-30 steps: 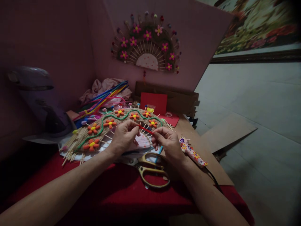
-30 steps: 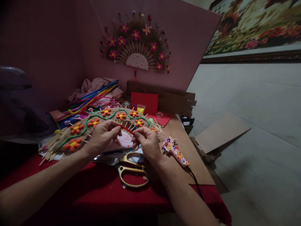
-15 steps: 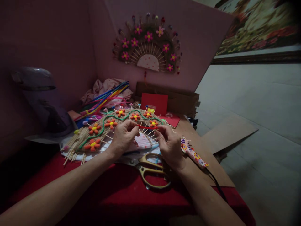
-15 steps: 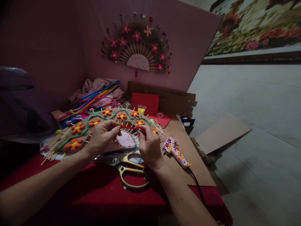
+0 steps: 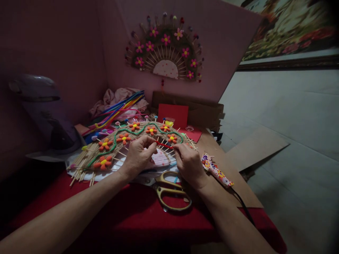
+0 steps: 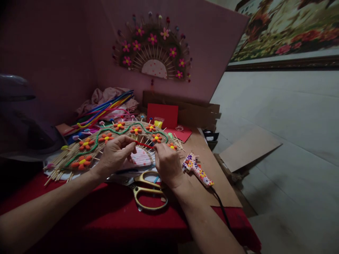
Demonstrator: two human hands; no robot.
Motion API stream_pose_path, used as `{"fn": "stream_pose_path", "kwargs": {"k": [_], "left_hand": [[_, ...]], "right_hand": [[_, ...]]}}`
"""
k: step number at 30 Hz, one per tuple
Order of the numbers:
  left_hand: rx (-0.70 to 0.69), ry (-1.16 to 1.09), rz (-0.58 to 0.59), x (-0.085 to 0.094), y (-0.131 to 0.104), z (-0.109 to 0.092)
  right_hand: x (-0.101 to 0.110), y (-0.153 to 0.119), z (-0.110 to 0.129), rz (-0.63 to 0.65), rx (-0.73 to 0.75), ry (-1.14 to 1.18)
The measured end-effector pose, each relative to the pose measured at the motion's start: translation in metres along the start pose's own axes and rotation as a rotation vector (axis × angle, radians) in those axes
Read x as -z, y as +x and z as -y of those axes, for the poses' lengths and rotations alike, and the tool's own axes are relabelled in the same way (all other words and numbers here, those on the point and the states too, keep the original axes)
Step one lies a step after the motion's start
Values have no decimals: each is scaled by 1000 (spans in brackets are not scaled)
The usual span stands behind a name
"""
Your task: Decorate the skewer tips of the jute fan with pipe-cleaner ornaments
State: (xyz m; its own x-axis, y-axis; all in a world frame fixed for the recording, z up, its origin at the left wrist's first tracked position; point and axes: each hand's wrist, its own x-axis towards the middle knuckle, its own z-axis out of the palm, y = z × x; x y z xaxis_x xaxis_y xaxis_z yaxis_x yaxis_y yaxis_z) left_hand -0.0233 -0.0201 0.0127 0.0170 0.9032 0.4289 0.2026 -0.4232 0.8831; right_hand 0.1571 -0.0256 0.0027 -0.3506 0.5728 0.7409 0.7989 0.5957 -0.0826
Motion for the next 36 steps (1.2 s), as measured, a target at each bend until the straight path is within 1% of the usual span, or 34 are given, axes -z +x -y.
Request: {"fn": "stream_pose_path", "kwargs": {"k": [2, 4, 6, 7, 9, 11, 13, 15, 16, 18, 19, 20, 21, 22, 23, 25, 26, 27, 28, 30, 33, 36], "left_hand": [[0, -12, 11, 0, 0, 0], [10, -28, 21, -1, -1, 1], [36, -50, 18, -1, -1, 0], [56, -66, 8, -2, -1, 0], [111, -132, -17, -3, -1, -2], [188, -245, -26, -5, -1, -6], [288, -376, -23, -7, 0, -9], [387, -473, -27, -8, 0, -12], [419, -505, -32, -8, 0, -13], [443, -538, -40, -7, 1, -13], [436, -537, -46, -6, 1, -12], [424, -529, -57, -6, 2, -11], [412, -516, -65, -5, 2, -10], [400, -501, -73, -4, 3, -9], [390, -488, -79, -4, 3, -8], [375, -469, -87, -4, 3, -7], [372, -464, -85, -4, 3, -7], [370, -462, -78, -4, 2, -8], [369, -459, -65, -5, 1, -8], [363, -453, -26, -5, 0, -9], [361, -425, -7, -6, -2, -11], [358, -416, -17, -5, 0, -10]], "right_hand": [[0, 0, 0, 28, 14, -30], [0, 0, 1, 28, 9, -23], [-1, -1, 1, -18, -54, 43], [-1, 0, 1, -56, -119, 106], [-1, 1, 3, -134, -314, 331], [0, 3, 7, -195, -541, 689], [0, 6, 12, -238, -710, 1086], [0, 9, 15, -261, -795, 1389], [-1, 10, 15, -256, -819, 1486], [-1, 11, 14, -206, -848, 1562], [-2, 11, 12, -172, -849, 1532], [-2, 10, 11, -153, -835, 1452], [-2, 9, 9, -156, -801, 1325], [-1, 8, 8, -186, -742, 1158], [1, 7, 7, -240, -655, 967], [5, 4, 7, -345, -429, 597], [7, 3, 8, -361, -310, 453], [8, 2, 8, -346, -205, 342], [9, 1, 8, -310, -123, 260], [9, -1, 7, -213, -29, 143], [7, -2, 0, -123, -11, 19], [5, -1, -6, -76, 12, -42]]}}
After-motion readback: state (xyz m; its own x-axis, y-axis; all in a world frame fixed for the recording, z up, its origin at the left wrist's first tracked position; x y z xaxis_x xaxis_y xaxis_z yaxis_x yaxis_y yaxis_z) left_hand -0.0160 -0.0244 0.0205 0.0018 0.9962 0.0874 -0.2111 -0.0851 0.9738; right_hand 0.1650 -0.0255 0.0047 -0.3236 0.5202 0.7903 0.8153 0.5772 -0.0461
